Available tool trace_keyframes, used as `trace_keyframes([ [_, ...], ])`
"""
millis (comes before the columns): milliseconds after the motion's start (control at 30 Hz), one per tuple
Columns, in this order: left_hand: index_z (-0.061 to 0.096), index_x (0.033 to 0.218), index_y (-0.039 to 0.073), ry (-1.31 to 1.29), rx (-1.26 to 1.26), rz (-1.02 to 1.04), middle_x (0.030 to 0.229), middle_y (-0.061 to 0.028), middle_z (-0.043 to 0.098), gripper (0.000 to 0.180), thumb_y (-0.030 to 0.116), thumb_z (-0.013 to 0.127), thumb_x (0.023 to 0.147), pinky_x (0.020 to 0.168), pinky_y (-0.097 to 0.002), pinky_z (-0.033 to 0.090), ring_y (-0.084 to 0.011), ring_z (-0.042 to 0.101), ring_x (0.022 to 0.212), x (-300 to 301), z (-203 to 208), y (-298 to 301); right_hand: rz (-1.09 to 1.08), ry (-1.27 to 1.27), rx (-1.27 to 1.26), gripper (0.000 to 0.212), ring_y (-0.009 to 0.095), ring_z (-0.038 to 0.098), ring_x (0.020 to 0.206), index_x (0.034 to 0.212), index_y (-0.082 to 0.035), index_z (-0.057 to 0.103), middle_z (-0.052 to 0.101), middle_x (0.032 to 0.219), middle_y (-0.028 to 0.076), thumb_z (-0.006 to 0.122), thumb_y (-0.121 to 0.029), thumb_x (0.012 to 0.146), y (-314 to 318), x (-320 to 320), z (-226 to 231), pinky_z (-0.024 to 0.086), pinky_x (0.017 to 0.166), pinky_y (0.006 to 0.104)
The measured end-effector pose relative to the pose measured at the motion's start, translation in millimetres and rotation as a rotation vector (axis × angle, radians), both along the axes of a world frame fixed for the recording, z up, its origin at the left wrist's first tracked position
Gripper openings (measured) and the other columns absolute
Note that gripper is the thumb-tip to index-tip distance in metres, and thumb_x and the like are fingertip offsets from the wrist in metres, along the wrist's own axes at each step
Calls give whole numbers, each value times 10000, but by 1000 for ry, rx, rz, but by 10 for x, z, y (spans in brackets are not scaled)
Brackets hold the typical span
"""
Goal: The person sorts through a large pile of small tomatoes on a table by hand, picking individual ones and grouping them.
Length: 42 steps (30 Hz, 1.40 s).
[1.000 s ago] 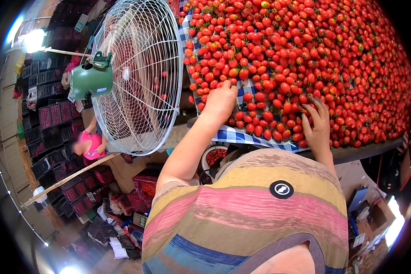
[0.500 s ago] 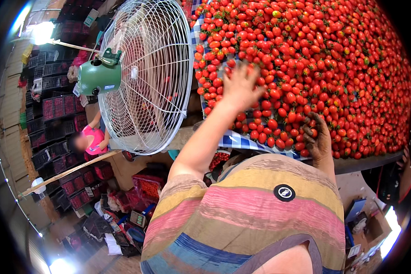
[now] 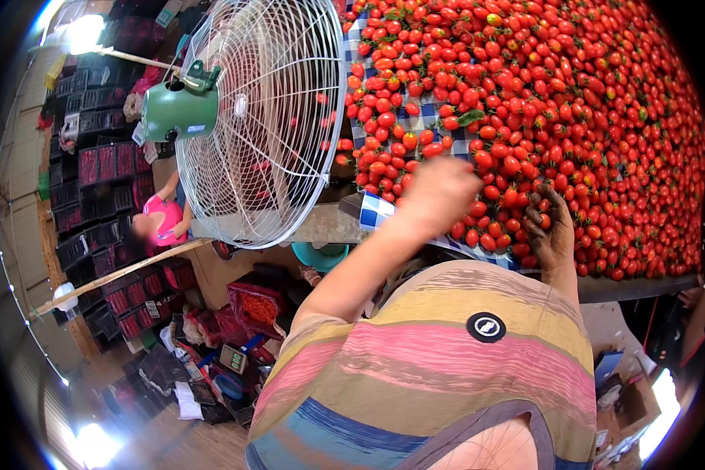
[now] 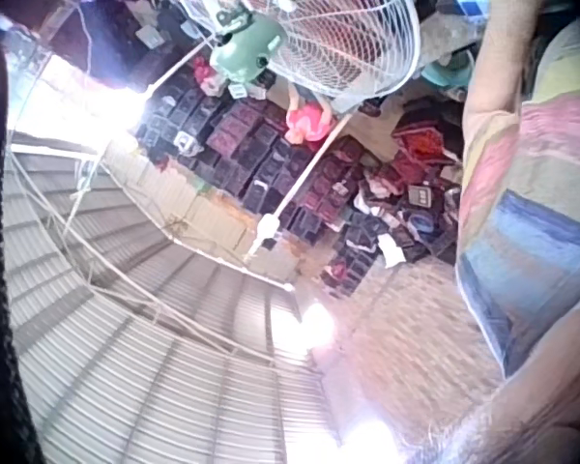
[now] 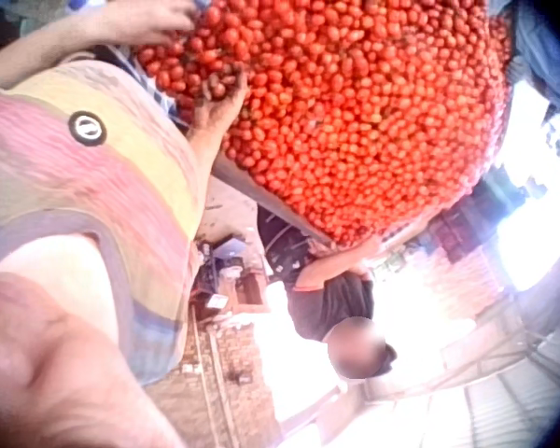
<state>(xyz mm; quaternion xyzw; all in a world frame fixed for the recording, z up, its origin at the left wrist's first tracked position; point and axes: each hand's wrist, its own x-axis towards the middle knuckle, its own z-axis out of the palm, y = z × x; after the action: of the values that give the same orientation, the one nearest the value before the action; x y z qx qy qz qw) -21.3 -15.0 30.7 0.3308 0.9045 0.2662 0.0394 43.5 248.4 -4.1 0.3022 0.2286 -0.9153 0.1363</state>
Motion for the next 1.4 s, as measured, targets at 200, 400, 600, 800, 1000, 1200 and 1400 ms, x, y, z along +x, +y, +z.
trace_keyframes([
  [200, 706, 1000, 125, -239, -92, -246, 1039, -82, 611, 260, 164, 723, 744, 906, -441, 464, -315, 582, 1054, 276, -162, 230, -26, 0, 20, 312, 85, 485, 623, 1221, -14, 601, 608, 951, 59, 551, -254, 1028, 17, 35, 32, 324, 416, 184],
  [400, 686, 1108, 102, -141, -580, 309, 1143, -110, 614, 332, 194, 742, 793, 903, -485, 519, -333, 593, 1088, -204, 25, -941, -62, -12, -27, 314, 84, 481, 623, 1209, -12, 602, 607, 979, 64, 543, -263, 1031, 15, 29, 52, 318, 426, 184],
  [600, 580, 1324, 169, 61, -167, 125, 1389, -175, 507, 589, 389, 774, 814, 1077, -536, 397, -387, 457, 1328, -302, -76, 78, -41, -56, 41, 292, 88, 493, 616, 1193, -22, 602, 615, 988, 65, 555, -255, 1023, -16, 10, 111, 331, 421, 185],
  [800, 721, 1079, 128, 45, -304, 419, 1303, -148, 574, 272, 243, 713, 832, 950, -511, 512, -363, 534, 1237, -609, -353, -439, -44, -58, 26, 291, 84, 509, 615, 1178, -25, 621, 639, 948, 63, 586, -260, 1010, -5, 38, 99, 333, 420, 184],
  [1000, 685, 1132, 72, 152, -107, 494, 1196, -169, 628, 294, 205, 696, 870, 933, -457, 517, -361, 607, 1096, -1158, -106, -428, -30, -102, 52, 263, 87, 510, 592, 1170, -68, 636, 650, 933, 51, 600, -270, 1006, -36, 1, 56, 336, 423, 186],
  [1200, 628, 1216, 123, -137, -335, 541, 1141, -210, 574, 363, 218, 687, 871, 845, -510, 548, -404, 651, 1004, -1720, -247, -364, 38, -77, 67, 285, 92, 522, 621, 1192, -71, 621, 641, 939, 43, 594, -292, 1014, -44, 4, 98, 347, 447, 199],
  [1400, 613, 1262, 123, -316, -318, 460, 1147, -214, 579, 457, 302, 703, 851, 889, -469, 528, -385, 646, 1036, -1773, -247, -334, 11, -76, 136, 306, 94, 521, 638, 1225, -67, 608, 633, 970, 44, 577, -295, 1022, -61, -2, 158, 362, 474, 205],
])
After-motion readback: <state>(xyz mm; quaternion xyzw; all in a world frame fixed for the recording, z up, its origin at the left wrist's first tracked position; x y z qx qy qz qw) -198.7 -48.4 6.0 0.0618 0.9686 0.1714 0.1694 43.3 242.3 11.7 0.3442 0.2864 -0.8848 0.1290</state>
